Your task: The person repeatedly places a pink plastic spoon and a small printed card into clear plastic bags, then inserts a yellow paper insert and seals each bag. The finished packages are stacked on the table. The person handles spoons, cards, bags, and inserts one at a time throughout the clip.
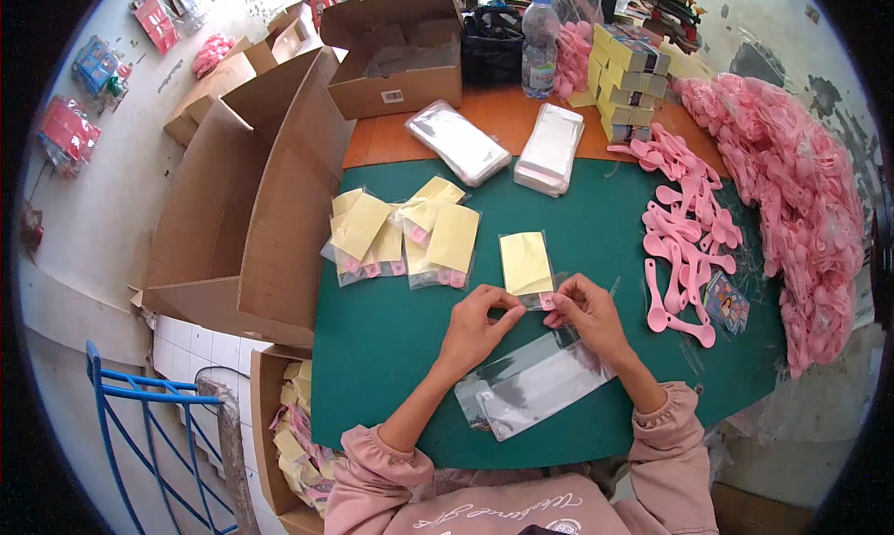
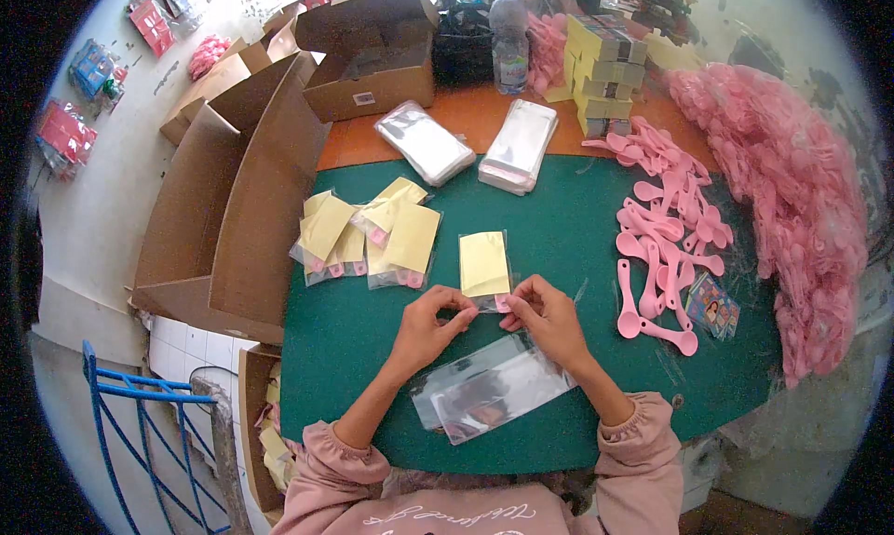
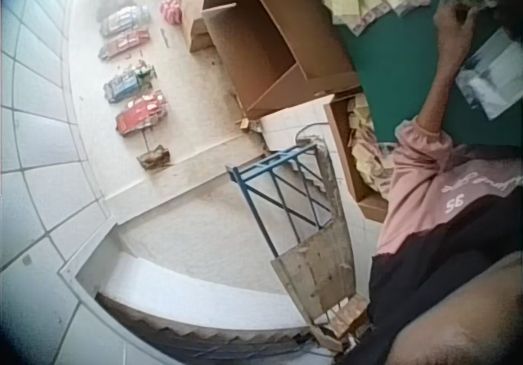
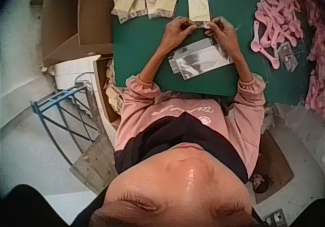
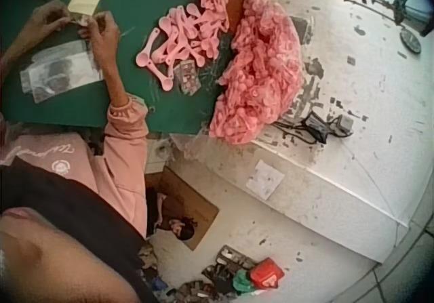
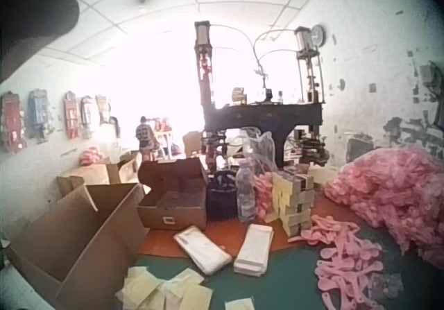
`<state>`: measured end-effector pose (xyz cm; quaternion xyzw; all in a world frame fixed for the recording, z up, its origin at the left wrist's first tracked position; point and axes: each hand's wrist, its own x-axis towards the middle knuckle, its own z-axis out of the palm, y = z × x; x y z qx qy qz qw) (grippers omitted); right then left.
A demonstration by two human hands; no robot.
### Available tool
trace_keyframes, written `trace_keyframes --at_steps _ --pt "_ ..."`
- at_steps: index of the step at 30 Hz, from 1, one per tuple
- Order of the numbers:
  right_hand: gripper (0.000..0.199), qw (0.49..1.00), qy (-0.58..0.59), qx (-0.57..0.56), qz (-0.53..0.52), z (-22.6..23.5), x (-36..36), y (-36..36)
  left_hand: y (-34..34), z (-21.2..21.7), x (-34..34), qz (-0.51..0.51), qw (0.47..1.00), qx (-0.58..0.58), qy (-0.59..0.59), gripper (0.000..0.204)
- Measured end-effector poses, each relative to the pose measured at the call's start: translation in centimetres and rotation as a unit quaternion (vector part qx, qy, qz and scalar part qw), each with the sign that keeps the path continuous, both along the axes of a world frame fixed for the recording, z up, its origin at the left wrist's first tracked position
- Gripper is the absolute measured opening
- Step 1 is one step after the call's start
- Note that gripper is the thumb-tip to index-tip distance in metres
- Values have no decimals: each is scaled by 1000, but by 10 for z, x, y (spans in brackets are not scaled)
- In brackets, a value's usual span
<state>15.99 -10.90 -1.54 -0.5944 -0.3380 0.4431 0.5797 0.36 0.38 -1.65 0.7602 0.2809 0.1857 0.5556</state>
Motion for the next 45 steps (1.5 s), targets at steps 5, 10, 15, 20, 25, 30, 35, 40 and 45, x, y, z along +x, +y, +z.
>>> trace_keyframes --at_steps 5,10,15,20,25,30,35,40,45 --pt "13 998 -18 -13 -56 4 -6 3 -1 -5 3 37 996 -77 -2 17" --pt "14 996 -33 -25 -73 5 -8 5 -1 -11 5 89 983 -139 -75 18" --pt "20 997 -45 -25 -60 8 -10 8 2 -10 3 61 983 -165 -58 15" --pt "32 997 -53 -27 -56 1 -9 7 -1 -3 3 69 977 -191 -64 10" --pt "39 998 -47 -25 -31 -8 -5 6 -1 -12 1 52 997 -41 -31 42" --pt "31 968 -249 -26 -18 20 16 -4 16 5 -9 91 987 131 -23 45" --pt "27 746 -624 -175 -156 19 68 -37 8 24 -6 194 814 537 107 36" --pt "33 735 -602 -228 -211 -1 90 -39 -42 14 6 -111 950 284 69 38" --pt "15 842 -502 -67 -187 32 81 -37 -38 5 5 -154 952 262 28 42"
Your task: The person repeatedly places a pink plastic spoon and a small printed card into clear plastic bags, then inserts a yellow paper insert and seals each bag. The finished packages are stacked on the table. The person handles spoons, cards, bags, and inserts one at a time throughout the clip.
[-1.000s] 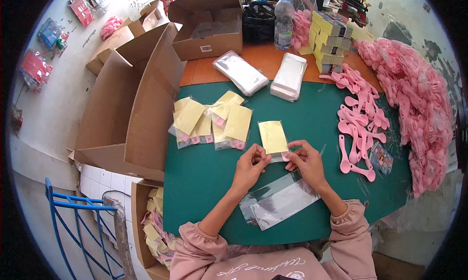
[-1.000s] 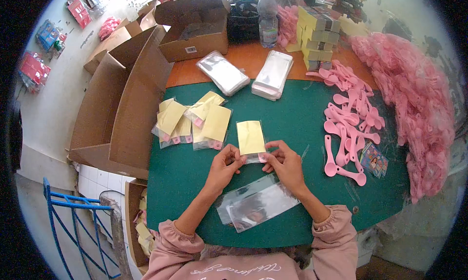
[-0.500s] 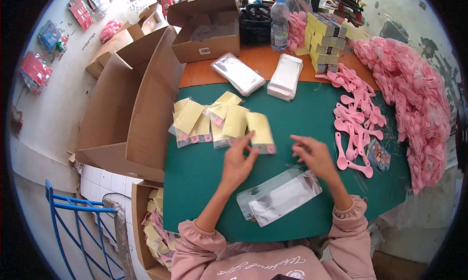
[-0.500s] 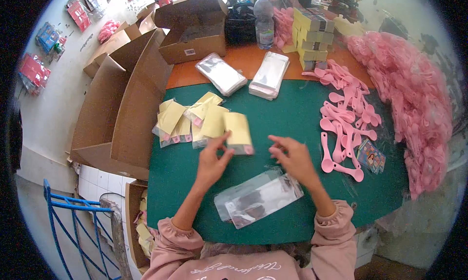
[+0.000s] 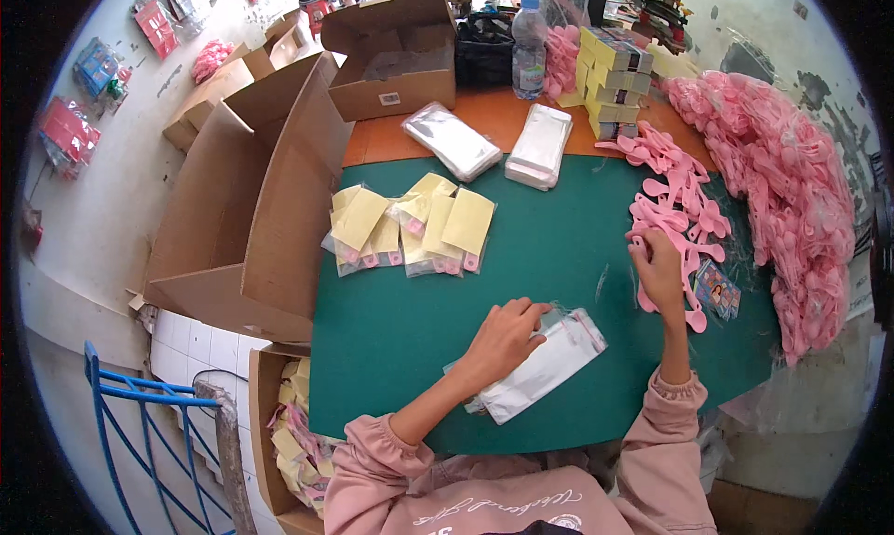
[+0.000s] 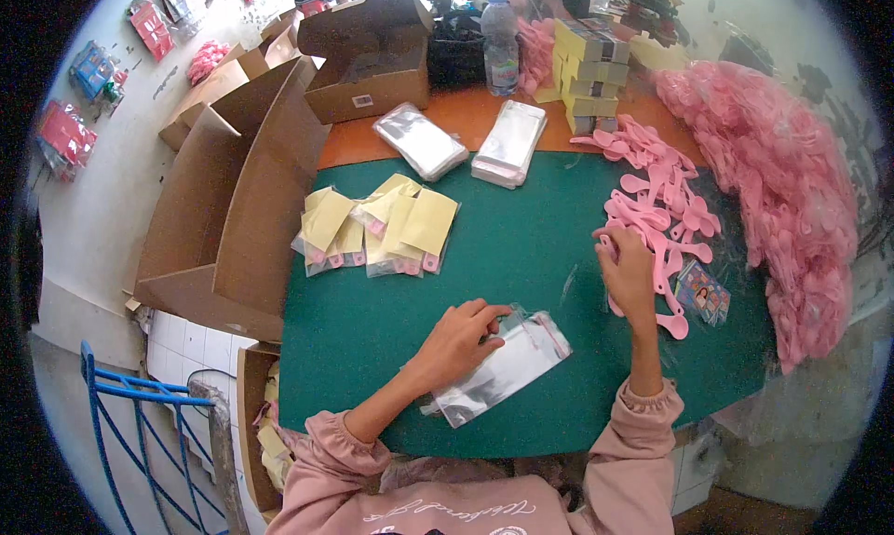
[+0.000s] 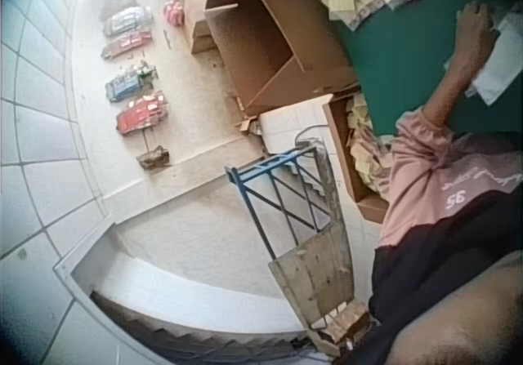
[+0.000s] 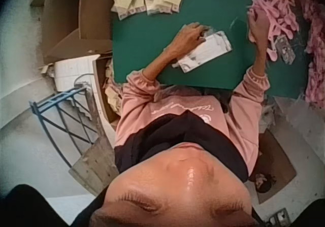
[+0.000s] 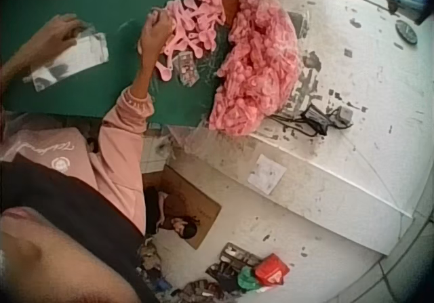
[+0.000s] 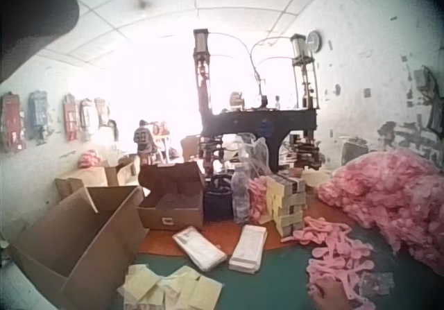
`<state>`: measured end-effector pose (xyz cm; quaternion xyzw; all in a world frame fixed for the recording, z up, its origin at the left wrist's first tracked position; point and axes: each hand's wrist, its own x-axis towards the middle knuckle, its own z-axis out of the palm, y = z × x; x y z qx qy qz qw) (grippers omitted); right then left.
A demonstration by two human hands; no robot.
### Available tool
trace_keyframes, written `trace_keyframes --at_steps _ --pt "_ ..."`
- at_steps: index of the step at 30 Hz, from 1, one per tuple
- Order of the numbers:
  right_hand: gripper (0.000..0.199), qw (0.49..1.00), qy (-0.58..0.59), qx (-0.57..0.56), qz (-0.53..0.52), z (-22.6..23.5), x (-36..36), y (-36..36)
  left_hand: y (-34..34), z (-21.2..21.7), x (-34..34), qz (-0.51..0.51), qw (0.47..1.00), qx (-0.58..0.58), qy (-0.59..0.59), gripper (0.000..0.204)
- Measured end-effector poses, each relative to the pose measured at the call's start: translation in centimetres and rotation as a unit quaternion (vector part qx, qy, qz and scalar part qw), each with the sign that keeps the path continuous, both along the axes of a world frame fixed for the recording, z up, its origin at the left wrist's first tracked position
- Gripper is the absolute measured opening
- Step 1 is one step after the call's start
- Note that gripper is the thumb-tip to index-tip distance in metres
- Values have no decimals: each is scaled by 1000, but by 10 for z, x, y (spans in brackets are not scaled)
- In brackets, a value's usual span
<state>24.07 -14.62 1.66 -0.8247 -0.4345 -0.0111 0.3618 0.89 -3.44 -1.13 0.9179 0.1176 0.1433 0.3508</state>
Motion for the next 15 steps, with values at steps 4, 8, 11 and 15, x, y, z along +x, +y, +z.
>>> trace_keyframes --at_steps 4,8,11,15 --pt "12 969 205 131 48 21 -23 4 1 -2 1 90 994 45 -30 46" --pt "10 935 308 147 100 17 -40 12 3 -5 3 63 993 -89 -50 43" --pt "11 976 195 68 62 0 -44 12 8 0 5 52 986 -157 -31 34" --pt "13 985 150 70 55 1 -48 16 13 -8 1 70 992 -60 -91 29"
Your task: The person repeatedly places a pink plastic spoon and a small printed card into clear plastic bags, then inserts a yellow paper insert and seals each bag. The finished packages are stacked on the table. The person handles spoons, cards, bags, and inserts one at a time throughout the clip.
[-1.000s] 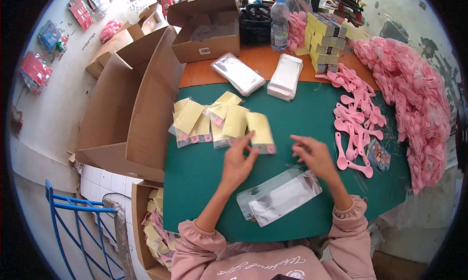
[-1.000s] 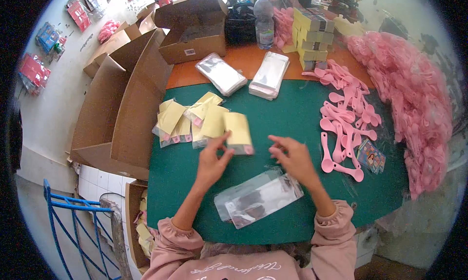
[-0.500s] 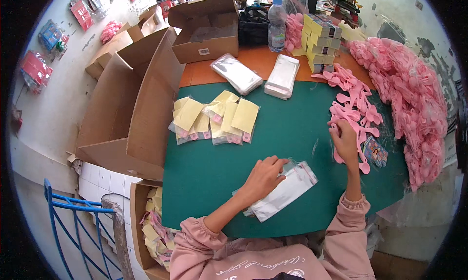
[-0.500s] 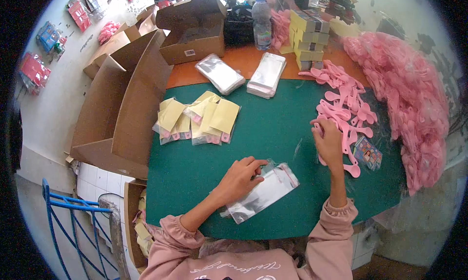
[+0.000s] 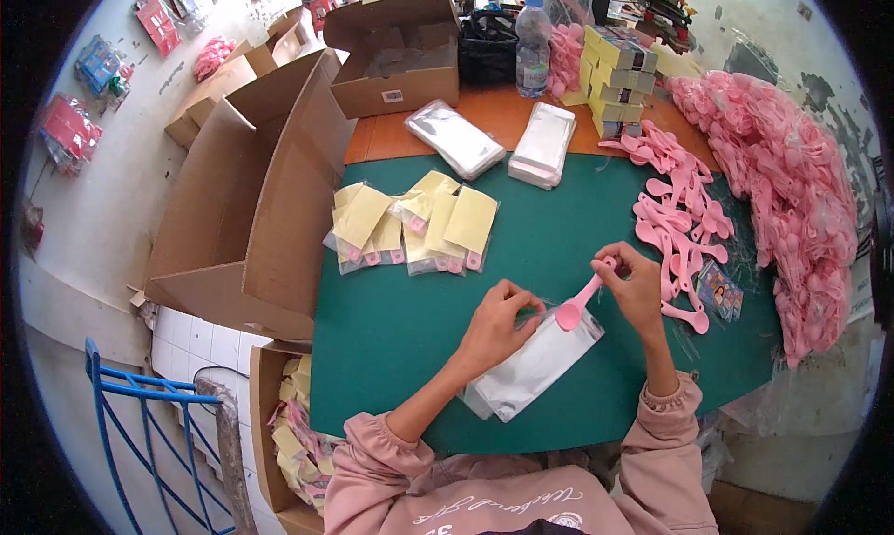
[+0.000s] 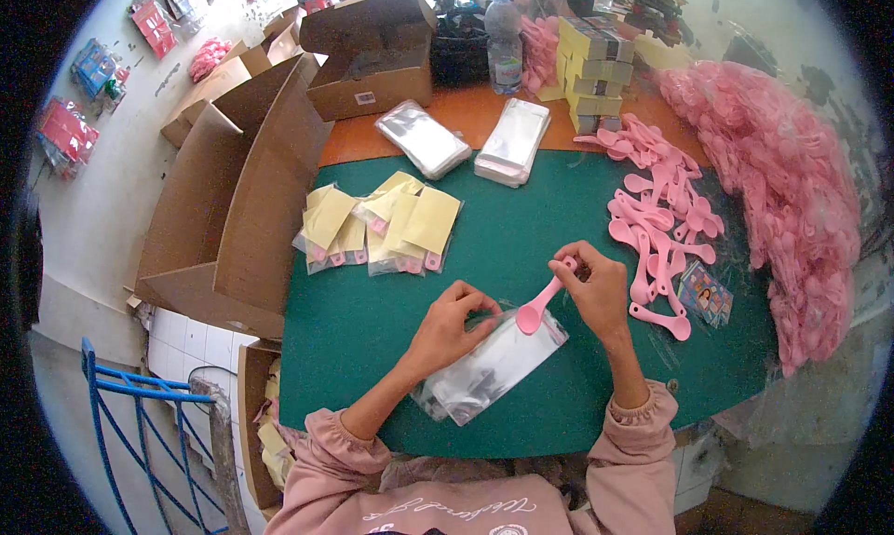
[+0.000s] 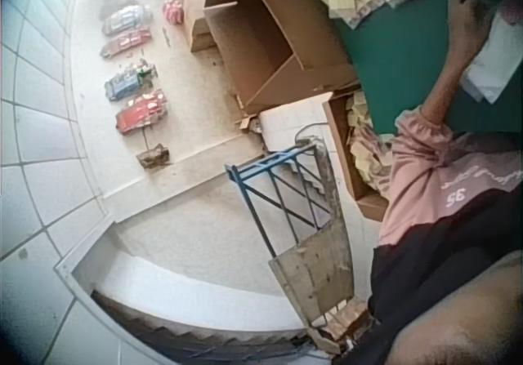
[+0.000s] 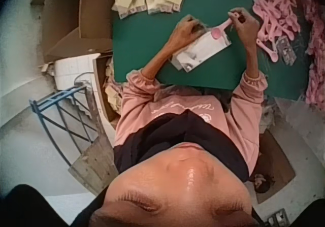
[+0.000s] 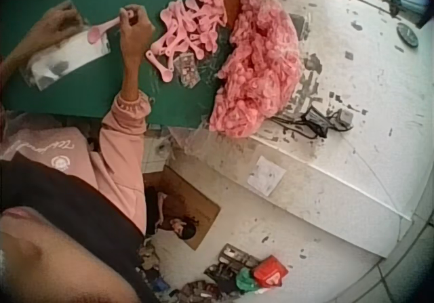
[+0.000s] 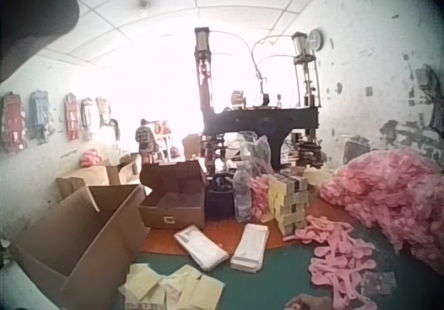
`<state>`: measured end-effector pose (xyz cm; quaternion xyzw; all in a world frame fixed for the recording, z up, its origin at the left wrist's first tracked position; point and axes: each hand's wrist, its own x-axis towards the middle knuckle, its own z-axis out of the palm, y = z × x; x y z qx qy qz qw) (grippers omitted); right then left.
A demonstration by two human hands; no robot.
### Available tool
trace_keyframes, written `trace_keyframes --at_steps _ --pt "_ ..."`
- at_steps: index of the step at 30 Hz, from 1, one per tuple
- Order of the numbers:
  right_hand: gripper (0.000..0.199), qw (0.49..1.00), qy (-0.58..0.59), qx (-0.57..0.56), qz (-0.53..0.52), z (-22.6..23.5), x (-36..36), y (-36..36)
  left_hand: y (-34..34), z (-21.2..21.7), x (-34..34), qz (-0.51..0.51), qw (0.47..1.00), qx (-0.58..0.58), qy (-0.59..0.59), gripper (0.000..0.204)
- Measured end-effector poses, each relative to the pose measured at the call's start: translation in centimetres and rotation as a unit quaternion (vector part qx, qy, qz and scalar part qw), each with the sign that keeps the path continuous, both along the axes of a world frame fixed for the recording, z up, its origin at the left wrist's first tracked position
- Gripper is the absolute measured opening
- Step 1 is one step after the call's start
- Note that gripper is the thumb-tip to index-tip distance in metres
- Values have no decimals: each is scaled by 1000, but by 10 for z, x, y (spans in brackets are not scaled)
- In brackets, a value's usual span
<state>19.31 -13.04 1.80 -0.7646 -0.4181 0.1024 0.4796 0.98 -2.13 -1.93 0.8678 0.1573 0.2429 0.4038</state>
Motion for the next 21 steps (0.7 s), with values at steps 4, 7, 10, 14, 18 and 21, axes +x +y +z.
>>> trace_keyframes --at_steps 4,7,10,14,18,21 --pt "13 1000 8 0 -2 -1 2 -2 3 12 0 0 996 -85 33 19" --pt "13 1000 4 -4 -4 2 2 -2 8 11 -1 18 994 -85 62 15" --pt "13 1000 -8 -25 3 4 1 -3 13 13 -3 36 997 -50 40 13" --pt "13 1000 6 -17 0 3 1 -3 20 16 -1 65 991 -92 -74 10" --pt "10 984 101 138 -42 2 -5 0 20 15 -2 -14 906 -421 -33 10" --pt "9 972 120 198 -42 9 -17 1 18 14 -1 -29 900 -435 -13 13"
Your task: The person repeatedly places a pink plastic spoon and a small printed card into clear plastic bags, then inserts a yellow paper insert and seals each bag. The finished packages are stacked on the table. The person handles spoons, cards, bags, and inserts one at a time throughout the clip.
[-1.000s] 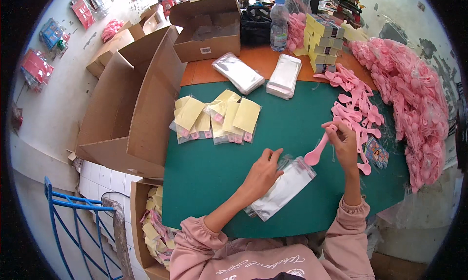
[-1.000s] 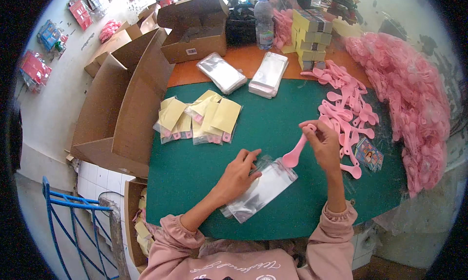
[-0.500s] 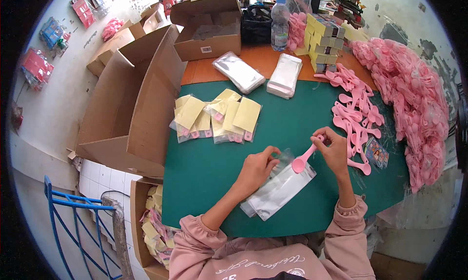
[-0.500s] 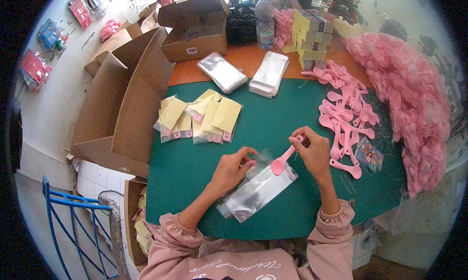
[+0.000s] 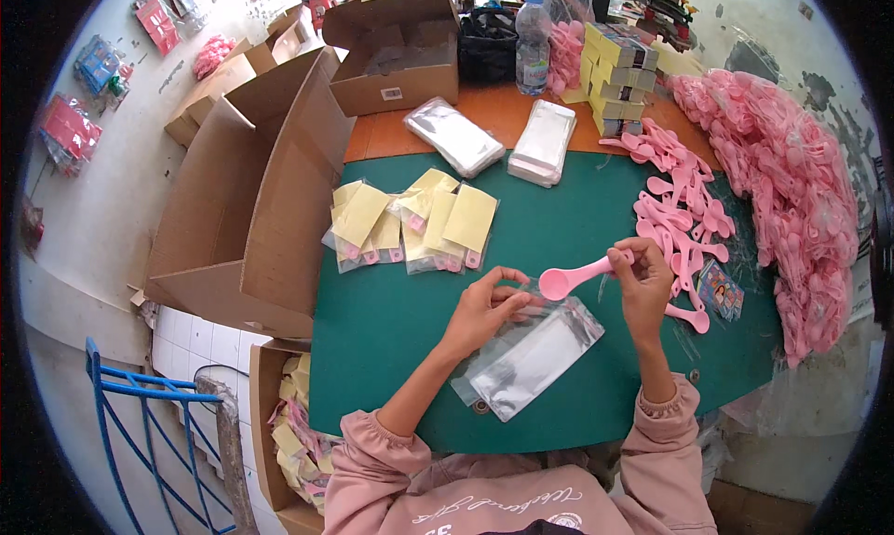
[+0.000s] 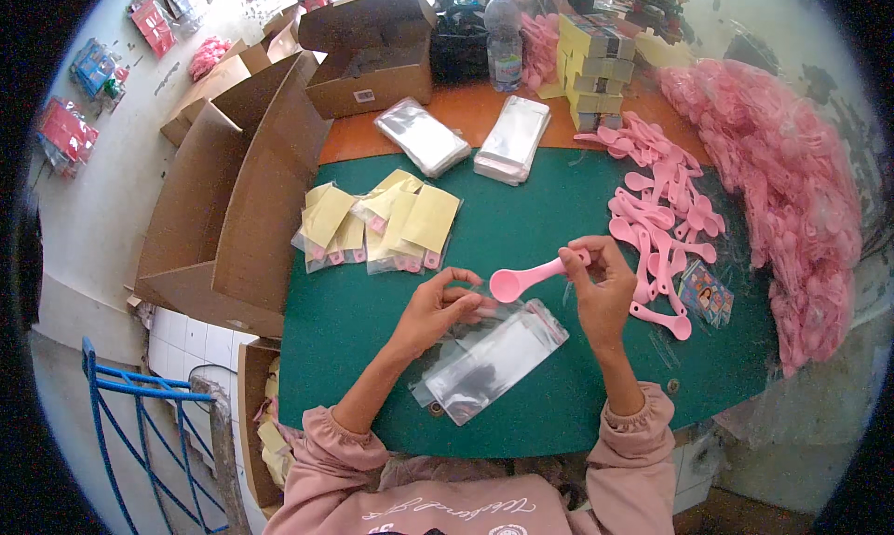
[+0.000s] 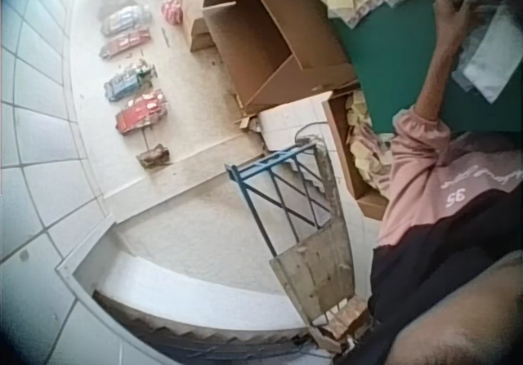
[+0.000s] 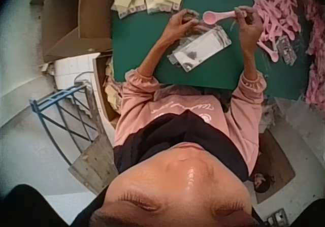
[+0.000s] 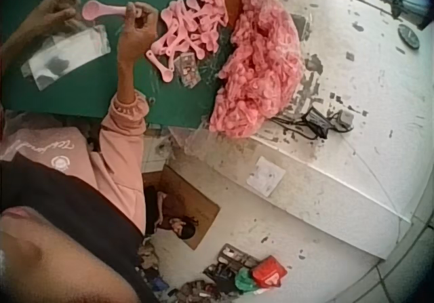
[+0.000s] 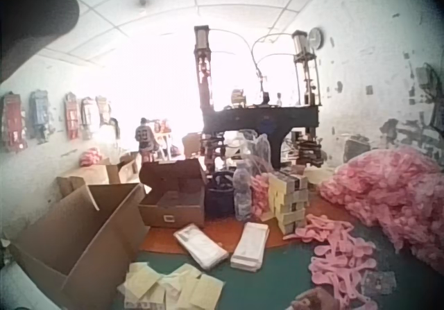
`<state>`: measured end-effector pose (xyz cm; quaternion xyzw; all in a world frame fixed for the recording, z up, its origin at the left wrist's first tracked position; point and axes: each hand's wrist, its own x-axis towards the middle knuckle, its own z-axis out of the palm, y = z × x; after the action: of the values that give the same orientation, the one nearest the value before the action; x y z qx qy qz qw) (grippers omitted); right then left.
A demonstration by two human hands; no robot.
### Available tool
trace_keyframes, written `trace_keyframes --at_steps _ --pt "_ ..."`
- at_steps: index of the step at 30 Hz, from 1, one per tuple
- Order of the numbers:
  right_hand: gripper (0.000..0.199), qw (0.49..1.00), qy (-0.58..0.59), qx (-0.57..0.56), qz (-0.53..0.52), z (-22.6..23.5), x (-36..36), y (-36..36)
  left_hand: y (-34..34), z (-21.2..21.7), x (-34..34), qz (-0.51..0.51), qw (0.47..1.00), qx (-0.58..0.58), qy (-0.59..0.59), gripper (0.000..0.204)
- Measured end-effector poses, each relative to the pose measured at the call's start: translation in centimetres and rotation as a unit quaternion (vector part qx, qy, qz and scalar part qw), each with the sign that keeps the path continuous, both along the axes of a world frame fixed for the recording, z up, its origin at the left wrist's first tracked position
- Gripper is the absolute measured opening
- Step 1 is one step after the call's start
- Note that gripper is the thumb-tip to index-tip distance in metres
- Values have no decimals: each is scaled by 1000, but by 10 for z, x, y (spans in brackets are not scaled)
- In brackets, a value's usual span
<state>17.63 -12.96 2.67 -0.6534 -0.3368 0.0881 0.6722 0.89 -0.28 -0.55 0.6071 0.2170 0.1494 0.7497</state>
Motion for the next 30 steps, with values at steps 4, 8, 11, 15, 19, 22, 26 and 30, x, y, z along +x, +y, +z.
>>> trace_keyframes --at_steps 4,8,11,15,19,22,26,30 --pt "10 1000 4 -9 20 1 -10 2 1 -11 3 -20 1000 -13 4 24" --pt "14 998 -3 -40 46 2 -21 6 -5 -15 4 -45 999 -13 -9 28" --pt "17 996 16 -50 73 -4 -28 6 -12 -12 8 -38 996 58 -64 28" --pt "14 991 -3 -73 115 -2 -28 3 -4 6 2 -164 957 137 197 35" --pt "13 978 -99 -94 156 0 -27 2 -13 13 2 -103 992 45 56 38" --pt "14 974 -67 -94 197 13 -30 0 -12 4 3 -36 994 95 31 36" --pt "25 912 -301 -93 261 39 -11 -12 -6 24 -3 -41 996 51 -63 38" --pt "35 964 -182 -162 105 34 77 -69 -2 63 -22 -26 957 257 -136 35"
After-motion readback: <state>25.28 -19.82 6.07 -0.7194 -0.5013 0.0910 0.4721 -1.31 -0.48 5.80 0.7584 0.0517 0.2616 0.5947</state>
